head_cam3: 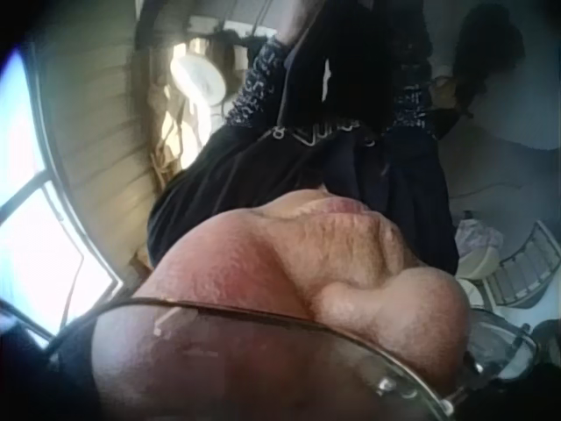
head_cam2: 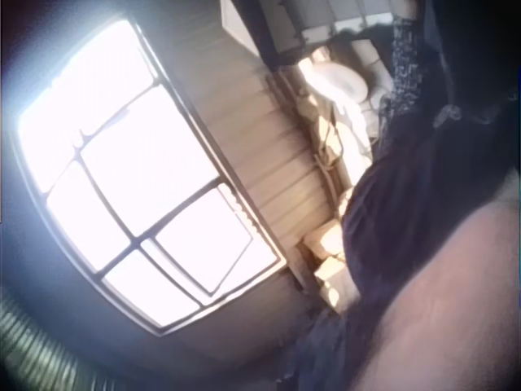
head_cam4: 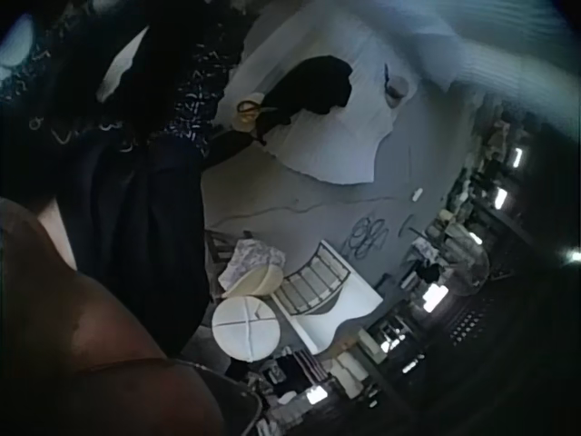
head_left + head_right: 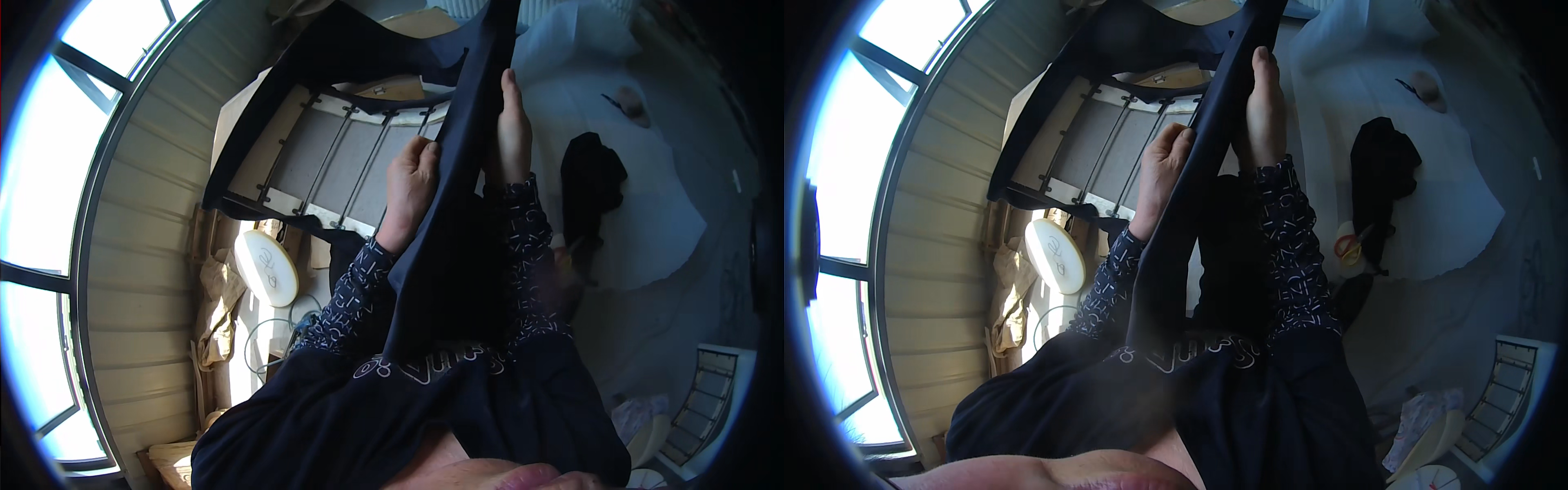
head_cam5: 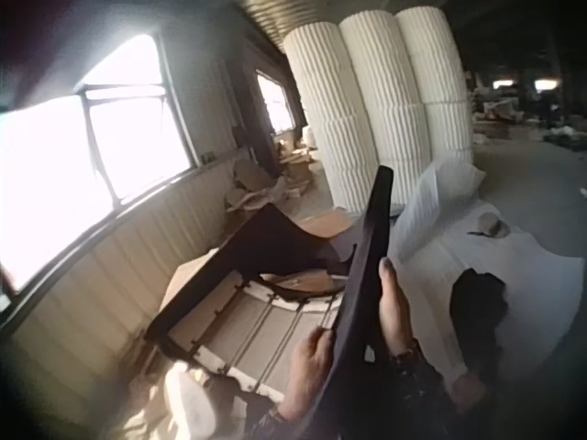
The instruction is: Attaching fabric to a wooden chair frame using a pneumatic stapler.
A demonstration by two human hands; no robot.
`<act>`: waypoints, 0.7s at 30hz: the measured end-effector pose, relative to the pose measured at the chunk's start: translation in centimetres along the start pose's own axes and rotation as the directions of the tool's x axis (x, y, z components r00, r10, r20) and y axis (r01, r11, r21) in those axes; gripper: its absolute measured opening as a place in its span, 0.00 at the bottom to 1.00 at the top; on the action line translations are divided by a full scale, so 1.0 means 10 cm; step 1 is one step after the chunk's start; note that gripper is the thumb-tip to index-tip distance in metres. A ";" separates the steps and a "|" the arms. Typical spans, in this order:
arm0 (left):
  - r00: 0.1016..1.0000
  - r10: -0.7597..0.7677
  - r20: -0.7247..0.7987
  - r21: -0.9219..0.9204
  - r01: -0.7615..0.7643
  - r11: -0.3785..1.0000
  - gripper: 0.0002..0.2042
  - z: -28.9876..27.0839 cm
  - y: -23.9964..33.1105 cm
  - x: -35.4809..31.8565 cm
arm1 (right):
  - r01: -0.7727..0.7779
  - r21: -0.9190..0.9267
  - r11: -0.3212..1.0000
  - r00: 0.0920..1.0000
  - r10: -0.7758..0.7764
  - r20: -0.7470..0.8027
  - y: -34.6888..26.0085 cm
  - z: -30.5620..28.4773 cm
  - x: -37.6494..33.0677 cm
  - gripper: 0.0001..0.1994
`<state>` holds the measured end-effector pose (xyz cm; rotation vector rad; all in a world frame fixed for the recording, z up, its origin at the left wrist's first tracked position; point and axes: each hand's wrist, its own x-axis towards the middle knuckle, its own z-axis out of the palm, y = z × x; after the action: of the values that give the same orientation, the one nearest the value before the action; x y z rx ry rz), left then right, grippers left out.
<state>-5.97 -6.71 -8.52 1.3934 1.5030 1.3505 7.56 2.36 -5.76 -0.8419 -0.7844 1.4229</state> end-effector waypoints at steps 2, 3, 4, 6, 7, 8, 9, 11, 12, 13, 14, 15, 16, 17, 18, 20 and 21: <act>0.997 -0.039 0.060 -0.209 0.051 0.977 0.13 -0.13 0.19 -0.09 | 0.157 -0.078 0.985 0.978 -0.144 0.148 -0.08 0.07 -0.22 0.48; 0.997 -0.076 0.026 -0.201 0.080 0.976 0.12 -0.17 0.23 -0.10 | 0.232 -0.145 0.962 0.969 -0.215 0.122 -0.13 0.21 -0.42 0.49; 0.994 -0.111 0.015 -0.308 0.110 0.945 0.12 -0.22 0.27 -0.12 | 0.376 -0.155 0.913 0.924 -0.357 0.138 -0.11 0.36 -0.58 0.46; 0.988 -0.080 0.135 -0.509 0.139 0.850 0.12 -0.23 0.32 -0.15 | 0.610 -0.075 0.789 0.782 -0.584 0.218 -0.12 0.43 -0.70 0.37; 0.986 -0.083 0.147 -0.484 0.145 0.863 0.12 -0.21 0.33 -0.13 | 0.682 -0.144 0.717 0.725 -0.636 0.264 -0.12 0.43 -0.76 0.34; 0.983 -0.085 0.161 -0.454 0.150 0.878 0.12 -0.24 0.36 -0.13 | 0.748 -0.210 0.630 0.662 -0.683 0.308 -0.10 0.43 -0.79 0.32; 0.984 -0.083 0.159 -0.422 0.144 0.895 0.12 -0.26 0.41 -0.15 | 0.766 -0.166 0.621 0.633 -0.684 0.362 -0.08 0.44 -0.81 0.29; 0.985 -0.077 0.155 -0.371 0.130 0.920 0.12 -0.19 0.45 -0.21 | 0.768 -0.160 0.620 0.630 -0.686 0.364 -0.12 0.36 -0.82 0.28; 0.986 -0.074 0.152 -0.352 0.124 0.928 0.12 -0.13 0.44 -0.23 | 0.769 -0.176 0.614 0.628 -0.674 0.389 -0.12 0.30 -0.83 0.27; 0.983 -0.072 0.167 -0.336 0.126 0.934 0.12 -0.06 0.44 -0.22 | 0.768 -0.155 0.621 0.629 -0.688 0.362 -0.11 0.24 -0.84 0.24; 0.981 -0.071 0.181 -0.321 0.127 0.939 0.12 0.00 0.43 -0.18 | 0.770 -0.158 0.618 0.630 -0.698 0.341 -0.11 0.18 -0.78 0.24; 0.982 -0.076 0.172 -0.302 0.126 0.945 0.12 0.01 0.46 -0.21 | 0.798 -0.165 0.579 0.595 -0.717 0.364 -0.10 0.12 -0.77 0.21; 0.983 -0.080 0.162 -0.284 0.124 0.951 0.12 0.03 0.49 -0.24 | 0.825 -0.171 0.539 0.559 -0.733 0.388 -0.10 0.08 -0.77 0.19; 0.982 -0.094 0.164 -0.282 0.138 0.950 0.12 0.00 0.47 -0.23 | 0.819 -0.180 0.545 0.569 -0.727 0.384 -0.06 0.09 -0.74 0.19; 0.980 -0.108 0.165 -0.281 0.152 0.948 0.12 -0.03 0.44 -0.23 | 0.826 -0.182 0.534 0.559 -0.736 0.381 -0.02 0.12 -0.71 0.18; 0.980 -0.124 0.157 -0.276 0.164 0.947 0.12 -0.02 0.38 -0.24 | 0.834 -0.178 0.522 0.548 -0.746 0.378 0.03 0.11 -0.67 0.16; 0.981 -0.125 0.148 -0.273 0.162 0.948 0.12 0.00 0.34 -0.27 | 0.849 -0.182 0.496 0.525 -0.749 0.405 0.04 0.07 -0.67 0.15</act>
<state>-4.50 -9.68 -5.68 1.1438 1.2444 1.3003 6.65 -4.29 -5.51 -0.3982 -1.4646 0.5120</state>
